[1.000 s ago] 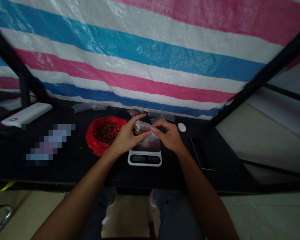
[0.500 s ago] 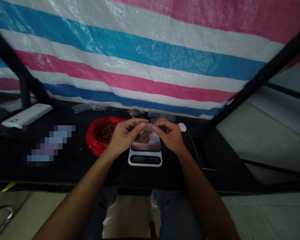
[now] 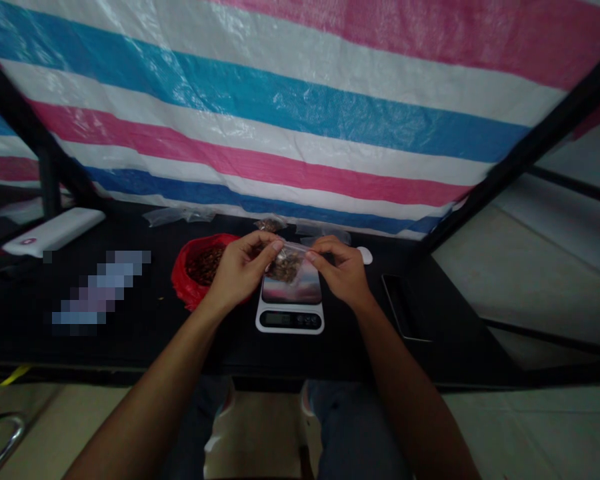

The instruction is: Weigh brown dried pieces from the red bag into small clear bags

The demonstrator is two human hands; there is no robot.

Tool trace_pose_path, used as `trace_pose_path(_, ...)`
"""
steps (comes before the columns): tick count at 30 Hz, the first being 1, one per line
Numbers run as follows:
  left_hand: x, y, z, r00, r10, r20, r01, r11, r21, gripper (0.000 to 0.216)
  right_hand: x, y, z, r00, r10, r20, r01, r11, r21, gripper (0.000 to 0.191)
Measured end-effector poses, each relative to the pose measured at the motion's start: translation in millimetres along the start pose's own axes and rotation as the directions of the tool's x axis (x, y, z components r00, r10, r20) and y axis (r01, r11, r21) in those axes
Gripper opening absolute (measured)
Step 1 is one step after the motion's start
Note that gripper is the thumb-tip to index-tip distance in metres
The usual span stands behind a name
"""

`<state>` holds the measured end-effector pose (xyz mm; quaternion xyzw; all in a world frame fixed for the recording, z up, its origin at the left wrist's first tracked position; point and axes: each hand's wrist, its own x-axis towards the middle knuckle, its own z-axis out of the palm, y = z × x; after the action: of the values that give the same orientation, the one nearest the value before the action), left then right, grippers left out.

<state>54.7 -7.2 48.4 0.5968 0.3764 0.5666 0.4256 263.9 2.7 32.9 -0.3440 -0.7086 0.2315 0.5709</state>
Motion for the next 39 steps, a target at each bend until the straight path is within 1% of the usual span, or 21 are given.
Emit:
trace_pose_path(3,0,-1,1,1.000,-0.001,0.006,0.001,1.000,0.006,0.042,0,-2,0,1.000,-0.020,0.022,0.021,1.000,-0.010,0.020)
trace_pose_path(6,-1,-1,5,1.000,-0.004,0.014,0.004,1.000,-0.019,0.041,-1,-1,1,1.000,-0.019,0.018,0.019,1.000,0.003,0.019)
trace_pose_path(10,-3,1,11,0.996,-0.062,0.070,0.068,0.993,-0.095,0.042,-1,-1,1,0.999,-0.041,0.006,0.041,0.999,-0.001,0.015)
trace_pose_path(13,-3,3,11,0.993,-0.084,0.087,0.094,0.989,-0.111,0.041,-1,-3,0,0.999,-0.051,0.000,0.051,0.999,-0.010,0.014)
trace_pose_path(15,-3,3,9,0.994,-0.080,0.079,0.088,0.991,-0.101,0.039,-1,-3,1,0.999,-0.039,0.011,0.039,0.999,-0.004,0.014)
trace_pose_path(18,-2,2,8,0.995,-0.042,0.089,0.047,0.998,-0.052,0.033,-2,-4,4,0.999,-0.031,0.027,0.031,0.999,0.015,0.012)
trace_pose_path(23,-2,3,9,0.996,0.033,0.078,-0.038,0.997,0.064,0.025,-3,-5,7,0.995,-0.092,0.028,0.092,0.996,-0.005,0.008)
trace_pose_path(28,-5,7,14,0.995,0.008,0.100,-0.019,0.994,0.110,0.024,-4,-5,8,0.996,-0.082,0.031,0.082,0.997,-0.002,0.009)
trace_pose_path(32,-6,9,17,0.991,0.032,0.128,-0.047,0.991,0.122,0.022,-5,-8,9,0.996,-0.088,0.027,0.088,0.996,-0.001,0.009)
trace_pose_path(36,-7,10,15,0.990,0.059,0.127,-0.078,0.986,0.147,0.019,-5,-11,11,0.996,-0.088,0.026,0.089,0.996,-0.018,0.010)
trace_pose_path(39,-5,10,10,0.995,0.007,0.103,-0.016,0.996,0.091,0.024,-4,-10,10,0.999,-0.039,0.037,0.039,0.999,0.018,0.011)
